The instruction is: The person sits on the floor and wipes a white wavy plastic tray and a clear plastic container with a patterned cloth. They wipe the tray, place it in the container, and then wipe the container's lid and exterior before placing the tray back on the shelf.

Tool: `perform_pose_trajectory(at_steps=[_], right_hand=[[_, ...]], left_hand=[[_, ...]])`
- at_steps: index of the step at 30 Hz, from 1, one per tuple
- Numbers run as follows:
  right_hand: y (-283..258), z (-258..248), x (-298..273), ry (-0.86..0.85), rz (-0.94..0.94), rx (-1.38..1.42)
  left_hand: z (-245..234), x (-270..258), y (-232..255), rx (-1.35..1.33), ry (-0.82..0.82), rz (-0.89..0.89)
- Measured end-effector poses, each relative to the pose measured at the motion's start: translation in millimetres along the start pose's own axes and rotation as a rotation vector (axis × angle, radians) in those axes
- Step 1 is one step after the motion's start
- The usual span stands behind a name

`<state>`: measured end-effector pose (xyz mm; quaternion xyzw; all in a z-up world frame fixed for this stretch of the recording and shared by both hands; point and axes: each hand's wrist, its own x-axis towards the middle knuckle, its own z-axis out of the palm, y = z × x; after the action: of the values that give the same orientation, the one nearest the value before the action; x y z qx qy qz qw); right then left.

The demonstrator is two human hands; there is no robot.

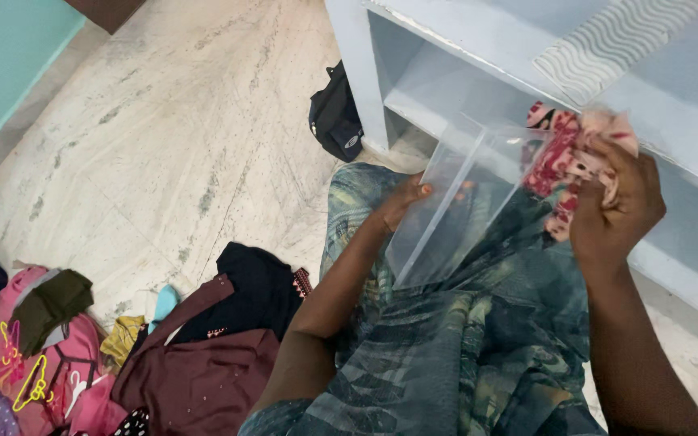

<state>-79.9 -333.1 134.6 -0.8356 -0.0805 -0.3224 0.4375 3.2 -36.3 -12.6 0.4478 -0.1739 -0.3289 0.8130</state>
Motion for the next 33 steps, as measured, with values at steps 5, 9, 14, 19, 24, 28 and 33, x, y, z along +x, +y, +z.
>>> perform_pose_trajectory(at_steps=[5,9,14,19,24,28,33], right_hand=[[-48,26,18,-0.083,-0.328,-0.123],[-51,34,24,-0.083,-0.478,-0.190],[-40,39,16,-0.051,-0.313,-0.230],[-33,52,-12,0.144,-0.105,0.058],[-13,64,-40,0.118,0.295,0.592],[11,79,-60,-0.024,0.028,0.248],[22,91,-99,-0.241,0.413,0.328]], left_hand=[[12,8,-31,0.181,0.048,-0.117],[8,-8,-39,0.097,0.006,-0.046],[14,-16,-30,0.137,0.045,-0.027],[32,-16,-23,0.202,0.040,0.080],[35,-15,-24,0.315,0.056,0.207],[35,-21,-29,0.275,0.167,0.291],[39,-21,-4,0.350,0.252,0.309]])
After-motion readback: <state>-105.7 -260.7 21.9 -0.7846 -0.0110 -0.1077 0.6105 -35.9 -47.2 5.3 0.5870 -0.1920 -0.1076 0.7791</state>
